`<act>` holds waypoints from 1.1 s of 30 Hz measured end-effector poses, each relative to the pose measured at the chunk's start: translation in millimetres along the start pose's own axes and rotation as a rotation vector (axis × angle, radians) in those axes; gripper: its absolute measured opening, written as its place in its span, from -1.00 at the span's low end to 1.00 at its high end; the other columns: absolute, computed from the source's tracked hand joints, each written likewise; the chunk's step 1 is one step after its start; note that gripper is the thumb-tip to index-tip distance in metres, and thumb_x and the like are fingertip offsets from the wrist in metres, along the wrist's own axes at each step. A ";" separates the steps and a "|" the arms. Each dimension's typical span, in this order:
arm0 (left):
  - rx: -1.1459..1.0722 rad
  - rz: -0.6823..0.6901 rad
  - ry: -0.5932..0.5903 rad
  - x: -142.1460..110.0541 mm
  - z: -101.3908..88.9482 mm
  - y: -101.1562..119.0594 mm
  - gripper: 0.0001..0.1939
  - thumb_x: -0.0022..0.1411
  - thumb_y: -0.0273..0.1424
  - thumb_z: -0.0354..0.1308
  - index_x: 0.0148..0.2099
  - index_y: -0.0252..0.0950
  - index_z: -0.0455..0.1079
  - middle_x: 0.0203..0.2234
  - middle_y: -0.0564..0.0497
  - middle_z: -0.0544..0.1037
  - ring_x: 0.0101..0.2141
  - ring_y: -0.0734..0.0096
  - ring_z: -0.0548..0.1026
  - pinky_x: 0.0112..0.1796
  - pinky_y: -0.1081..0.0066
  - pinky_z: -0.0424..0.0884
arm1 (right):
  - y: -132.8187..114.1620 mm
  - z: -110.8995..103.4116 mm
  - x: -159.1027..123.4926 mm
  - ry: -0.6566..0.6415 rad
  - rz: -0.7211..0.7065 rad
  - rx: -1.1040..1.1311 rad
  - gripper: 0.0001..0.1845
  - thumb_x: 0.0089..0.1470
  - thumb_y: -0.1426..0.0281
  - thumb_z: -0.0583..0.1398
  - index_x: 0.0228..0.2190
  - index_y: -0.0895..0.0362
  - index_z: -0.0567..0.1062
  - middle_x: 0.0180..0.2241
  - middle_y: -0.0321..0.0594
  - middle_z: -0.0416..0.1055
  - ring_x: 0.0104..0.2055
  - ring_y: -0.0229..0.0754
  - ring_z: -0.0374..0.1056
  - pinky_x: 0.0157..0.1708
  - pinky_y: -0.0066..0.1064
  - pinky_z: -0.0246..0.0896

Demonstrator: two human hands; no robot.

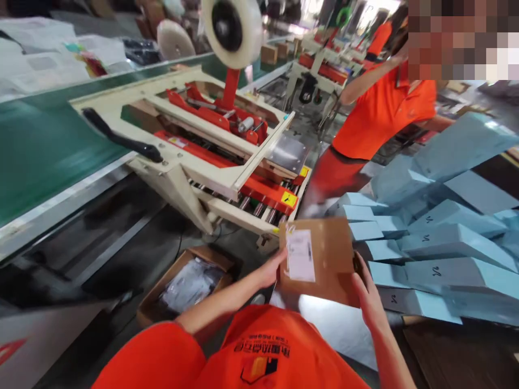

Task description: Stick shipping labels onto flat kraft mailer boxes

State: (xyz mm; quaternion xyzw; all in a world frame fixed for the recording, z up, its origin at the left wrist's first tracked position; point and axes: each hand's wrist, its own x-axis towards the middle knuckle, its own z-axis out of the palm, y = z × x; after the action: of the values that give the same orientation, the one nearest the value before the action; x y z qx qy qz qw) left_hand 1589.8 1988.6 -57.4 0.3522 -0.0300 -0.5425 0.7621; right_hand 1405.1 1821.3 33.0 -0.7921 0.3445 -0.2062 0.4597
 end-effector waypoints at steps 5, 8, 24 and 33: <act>0.146 -0.262 -0.038 11.3 -6.8 -58.7 -0.54 0.43 -0.12 -0.13 -0.15 -0.35 0.45 -0.31 -0.10 0.61 -0.14 0.26 0.60 -0.07 0.28 0.46 | -3.8 -18.8 -3.5 -0.040 -0.246 -0.525 -0.14 0.07 -0.04 0.17 0.30 0.07 0.18 0.34 -0.02 0.09 0.33 0.18 0.07 0.28 0.09 -0.03; 0.336 -0.320 0.037 12.2 -25.3 -40.0 -0.63 0.31 -0.14 0.10 -0.35 -0.36 0.42 -0.60 -0.02 0.52 -0.44 0.26 0.59 -0.30 0.27 0.50 | 4.8 3.6 -13.3 -0.054 -0.339 -0.731 -0.20 0.10 0.02 0.17 0.27 0.09 0.22 0.33 0.04 0.10 0.26 0.23 0.15 0.17 0.13 0.11; 1.271 0.174 -0.347 49.1 28.9 70.0 -0.23 0.33 0.02 -0.15 0.40 -0.37 0.02 0.40 -0.09 0.02 0.39 0.24 -0.05 0.36 0.22 -0.18 | 40.5 -57.8 18.0 -0.047 -0.268 -1.241 -0.23 0.07 0.39 0.25 0.29 0.15 0.19 0.36 0.14 -0.01 0.38 0.35 -0.12 0.21 0.32 -0.08; 1.248 0.187 -0.347 51.4 23.1 69.0 -0.29 0.34 -0.01 -0.12 0.40 -0.29 0.05 0.39 -0.03 0.04 0.39 0.22 -0.06 0.36 0.16 -0.16 | -1.2 -105.9 10.6 0.130 -0.189 -0.905 -0.34 0.03 0.32 0.30 0.17 0.15 0.37 0.09 0.13 0.36 0.09 0.17 0.32 0.01 -0.07 0.32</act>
State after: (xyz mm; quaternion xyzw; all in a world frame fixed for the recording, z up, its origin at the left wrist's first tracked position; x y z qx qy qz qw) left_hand 1656.7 1944.6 -18.1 0.6318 -0.4922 -0.4035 0.4424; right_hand 1344.6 1751.8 86.3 -0.9264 0.3542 -0.1255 0.0245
